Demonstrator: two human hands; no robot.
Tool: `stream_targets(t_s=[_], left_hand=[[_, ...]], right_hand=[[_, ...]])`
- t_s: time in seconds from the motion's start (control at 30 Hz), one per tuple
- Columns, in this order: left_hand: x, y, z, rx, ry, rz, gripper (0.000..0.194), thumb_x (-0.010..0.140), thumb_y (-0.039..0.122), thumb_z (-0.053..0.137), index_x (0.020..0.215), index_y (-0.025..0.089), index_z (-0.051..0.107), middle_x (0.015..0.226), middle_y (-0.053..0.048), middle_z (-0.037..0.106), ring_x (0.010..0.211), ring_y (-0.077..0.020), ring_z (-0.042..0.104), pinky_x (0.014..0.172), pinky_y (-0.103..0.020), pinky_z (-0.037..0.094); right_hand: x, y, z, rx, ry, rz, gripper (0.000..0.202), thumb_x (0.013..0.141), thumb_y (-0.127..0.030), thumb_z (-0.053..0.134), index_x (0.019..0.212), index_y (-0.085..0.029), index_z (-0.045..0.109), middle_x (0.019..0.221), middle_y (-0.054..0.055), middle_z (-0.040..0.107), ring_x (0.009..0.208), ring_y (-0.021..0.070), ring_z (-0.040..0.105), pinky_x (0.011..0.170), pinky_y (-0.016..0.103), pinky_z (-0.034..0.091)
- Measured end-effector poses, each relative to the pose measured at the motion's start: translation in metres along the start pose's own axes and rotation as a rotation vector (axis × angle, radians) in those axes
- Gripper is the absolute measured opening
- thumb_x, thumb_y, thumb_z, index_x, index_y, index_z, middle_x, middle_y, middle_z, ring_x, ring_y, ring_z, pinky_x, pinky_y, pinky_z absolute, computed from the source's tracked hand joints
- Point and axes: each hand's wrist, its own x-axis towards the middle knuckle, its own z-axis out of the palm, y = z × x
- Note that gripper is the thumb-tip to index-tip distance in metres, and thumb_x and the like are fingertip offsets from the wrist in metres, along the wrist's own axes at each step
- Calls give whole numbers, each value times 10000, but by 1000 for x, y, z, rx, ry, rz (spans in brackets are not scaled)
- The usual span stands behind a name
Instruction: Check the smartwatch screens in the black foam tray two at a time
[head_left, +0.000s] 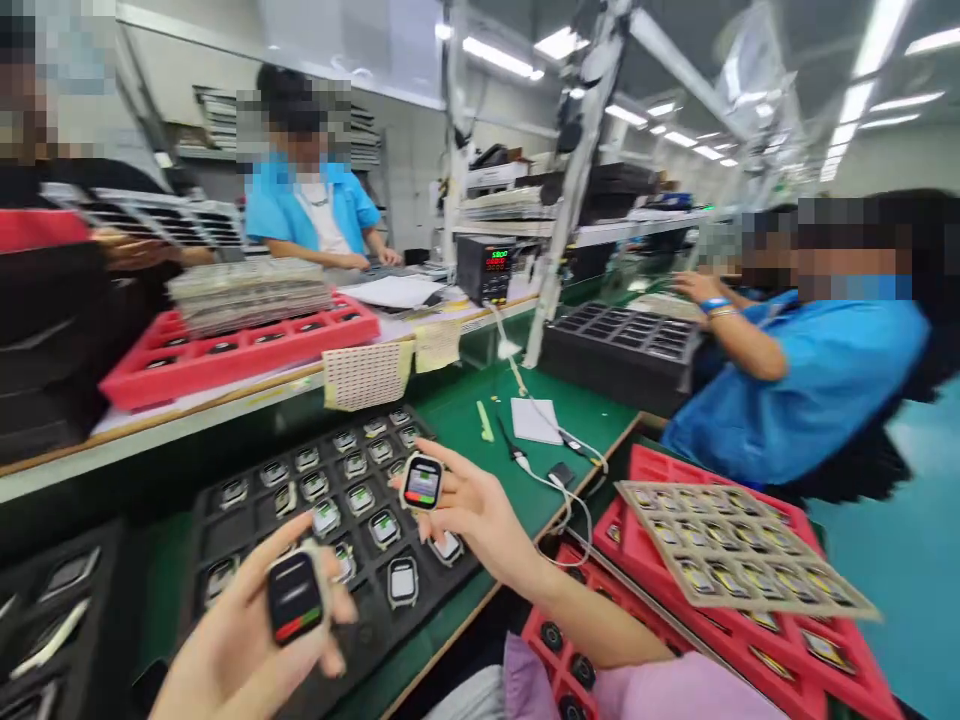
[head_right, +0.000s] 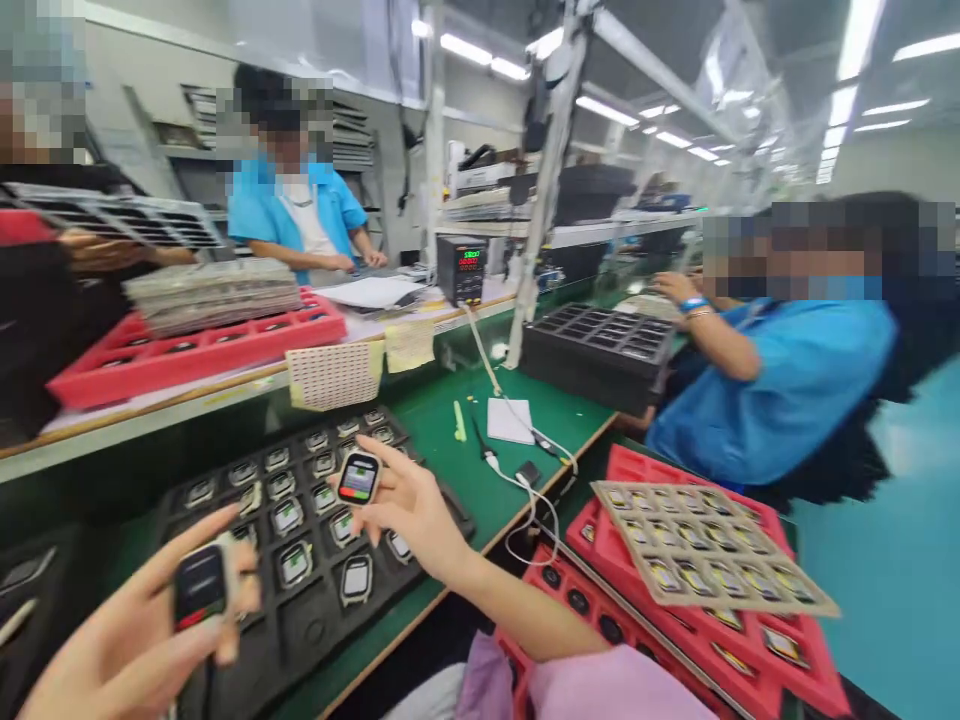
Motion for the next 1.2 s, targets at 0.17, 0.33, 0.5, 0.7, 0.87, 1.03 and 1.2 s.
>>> stream_targets(t_s=[0.17,0.33,0.5,0.7,0.87,1.03,1.2], left_hand=[[20,-11,9,-50,9,71,587,785,269,719,1308,204,461,924,-67,621,696,-163,598,567,-254,530],[34,-20,0,-71,-126,105,568,795,201,672,1323,236,464,999,-93,613,832,-216,607,634,-299,550],[34,-22,-6,-138,-228,92,583,807,164,633,1351,252,444,1067,-105,602,909,-237,598,705,-337,550],[37,-22,-3,-118,-199,169,472,898,246,575,1352,242,445,1043,-107,591,860,-211,605,672,-317,561],[38,-20,-4,-95,-149,225,436,920,260,544,1344,241,444,979,-88,592,785,-189,611,590,-281,560],[38,-18,-6,-108,-158,238,513,867,255,608,1353,248,442,1012,-90,596,844,-211,605,638,-296,553],[32,-18,-4,-123,-182,212,681,788,240,709,1391,278,394,1087,-100,585,896,-223,602,702,-310,543]], right_hand=[[8,6,6,-18,-21,72,645,778,-121,669,1375,-187,434,1090,128,663,628,124,604,505,204,438],[11,14,11,-127,34,82,535,838,-265,674,1329,-176,479,997,112,681,571,125,573,472,220,419],[17,20,13,-257,150,98,411,830,-361,696,1172,-163,582,802,65,686,439,96,474,407,212,373],[19,22,14,-264,101,106,425,872,-397,641,1224,-168,572,860,81,693,471,104,522,413,207,408],[16,24,9,-204,-29,101,497,875,-313,651,1329,-192,490,981,112,687,553,137,579,450,229,453],[11,20,13,-182,-28,122,561,836,-257,685,1351,-198,469,1055,125,669,611,156,607,501,253,485],[9,18,18,-226,11,144,596,826,-267,714,1360,-194,458,1014,111,681,600,137,609,481,222,476]])
